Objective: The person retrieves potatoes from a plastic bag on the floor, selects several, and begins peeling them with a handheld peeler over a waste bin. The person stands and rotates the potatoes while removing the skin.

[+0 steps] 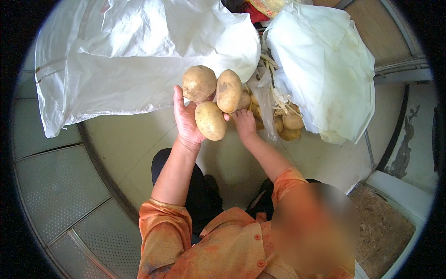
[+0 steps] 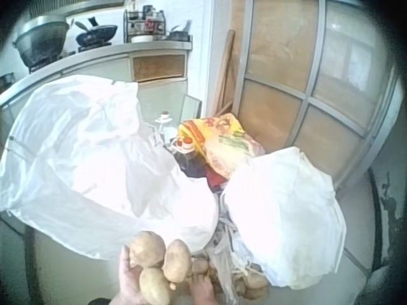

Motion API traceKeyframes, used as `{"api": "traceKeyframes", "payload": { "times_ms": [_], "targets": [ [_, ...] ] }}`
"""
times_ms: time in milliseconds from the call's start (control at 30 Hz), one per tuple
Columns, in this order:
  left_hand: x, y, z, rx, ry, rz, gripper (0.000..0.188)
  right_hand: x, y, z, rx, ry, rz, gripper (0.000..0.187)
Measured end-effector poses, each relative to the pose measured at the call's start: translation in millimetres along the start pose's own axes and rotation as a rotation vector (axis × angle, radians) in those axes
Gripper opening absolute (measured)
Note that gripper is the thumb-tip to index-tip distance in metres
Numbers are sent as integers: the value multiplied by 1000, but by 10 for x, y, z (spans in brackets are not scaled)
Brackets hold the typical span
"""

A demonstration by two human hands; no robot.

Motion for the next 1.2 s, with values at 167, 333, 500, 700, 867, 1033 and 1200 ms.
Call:
{"api": "traceKeyframes", "payload": {
  "times_ms": [167,333,500,700,867,1033,1200],
  "targets": [
    [1,2,25,2,-19,-18,82,-14,-11,-66,79,-71,-27,22],
    [38,26,24,-34,-58,-7,82,-81,-186,-167,230,-16,-216,27],
    [44,37,55,-40,-60,-8,81,-252,-55,-99,491,90,-1,27],
    [72,-45,42,-13,-36,57,90,-507,200,-88,602,-244,41,16],
    [31,-29,48,-26,-43,57,89,-455,-89,-72,808,-219,67,18],
    [-29,52,79,-23,-45,8,81,-277,-295,-140,768,443,106,25],
    [-63,34,76,7,-6,2,81,-96,-265,-345,718,655,33,51]
  ]
}}
Point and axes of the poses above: each hand's wrist, its own x-axis towards the middle knuckle, its own y-axis out of the palm, z = x × y, the point moved 2 cm from there along x, towards the middle knuckle, and after that the axes turned 11 degrees about -z, right-handed, at the moved point
